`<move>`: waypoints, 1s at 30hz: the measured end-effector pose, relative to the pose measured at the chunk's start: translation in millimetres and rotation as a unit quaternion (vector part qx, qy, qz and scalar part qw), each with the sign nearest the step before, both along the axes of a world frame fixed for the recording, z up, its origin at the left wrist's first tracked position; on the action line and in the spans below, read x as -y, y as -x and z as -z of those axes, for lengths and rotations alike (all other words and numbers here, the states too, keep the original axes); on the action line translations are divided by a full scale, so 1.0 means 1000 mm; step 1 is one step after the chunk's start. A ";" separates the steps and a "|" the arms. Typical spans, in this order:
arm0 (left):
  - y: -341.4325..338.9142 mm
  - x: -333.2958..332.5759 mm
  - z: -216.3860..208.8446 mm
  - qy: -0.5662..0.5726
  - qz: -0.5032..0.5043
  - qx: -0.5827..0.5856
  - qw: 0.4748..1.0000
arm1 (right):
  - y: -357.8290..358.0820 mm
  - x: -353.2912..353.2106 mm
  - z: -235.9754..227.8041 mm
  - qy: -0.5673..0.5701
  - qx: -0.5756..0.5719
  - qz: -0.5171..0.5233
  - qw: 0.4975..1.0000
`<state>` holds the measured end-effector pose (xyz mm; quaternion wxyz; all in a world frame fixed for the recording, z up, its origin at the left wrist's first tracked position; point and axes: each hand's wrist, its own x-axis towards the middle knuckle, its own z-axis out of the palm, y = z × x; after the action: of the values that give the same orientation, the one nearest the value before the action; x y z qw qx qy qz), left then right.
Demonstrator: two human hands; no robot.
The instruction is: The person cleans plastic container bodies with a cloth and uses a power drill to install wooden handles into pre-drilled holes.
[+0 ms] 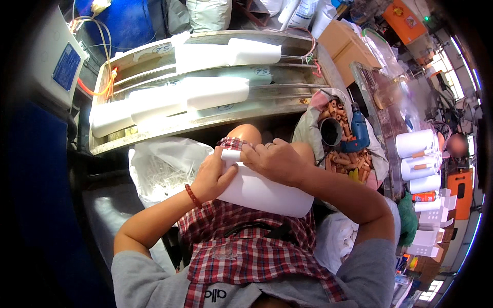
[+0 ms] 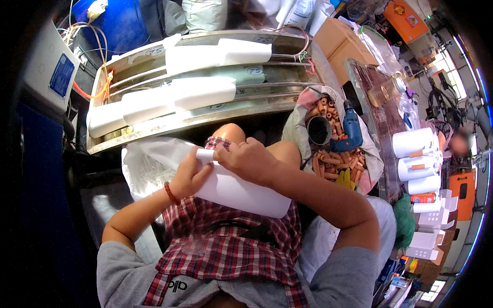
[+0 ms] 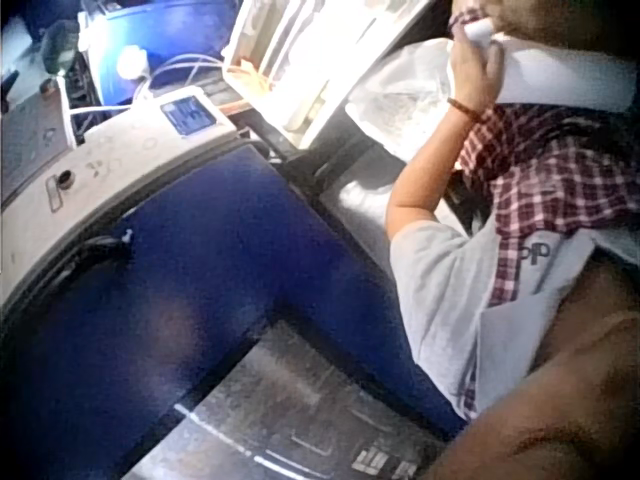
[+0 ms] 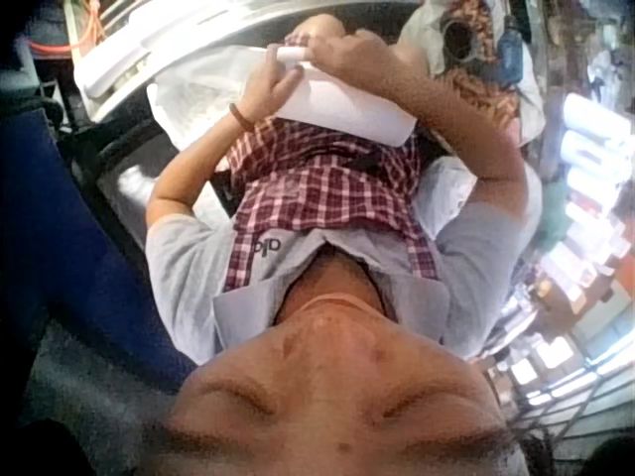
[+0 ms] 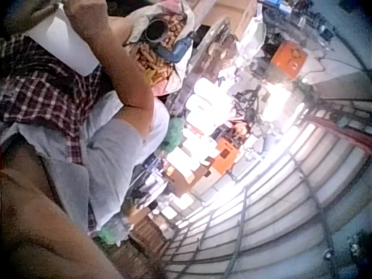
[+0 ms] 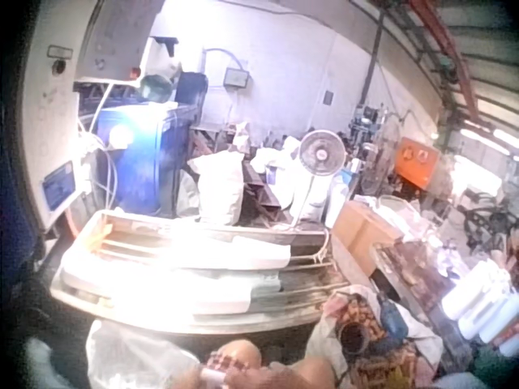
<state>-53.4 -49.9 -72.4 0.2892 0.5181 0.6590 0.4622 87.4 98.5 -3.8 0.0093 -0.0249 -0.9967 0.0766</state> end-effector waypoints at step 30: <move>-0.027 -0.209 -0.055 0.062 0.311 -0.171 0.933 | -0.312 -0.184 0.124 0.596 -0.503 0.544 0.308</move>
<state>-25.9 158.8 -17.8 0.3329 0.7494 0.5319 0.2114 399.1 283.0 -127.8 0.5312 -0.5170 -0.2435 0.6255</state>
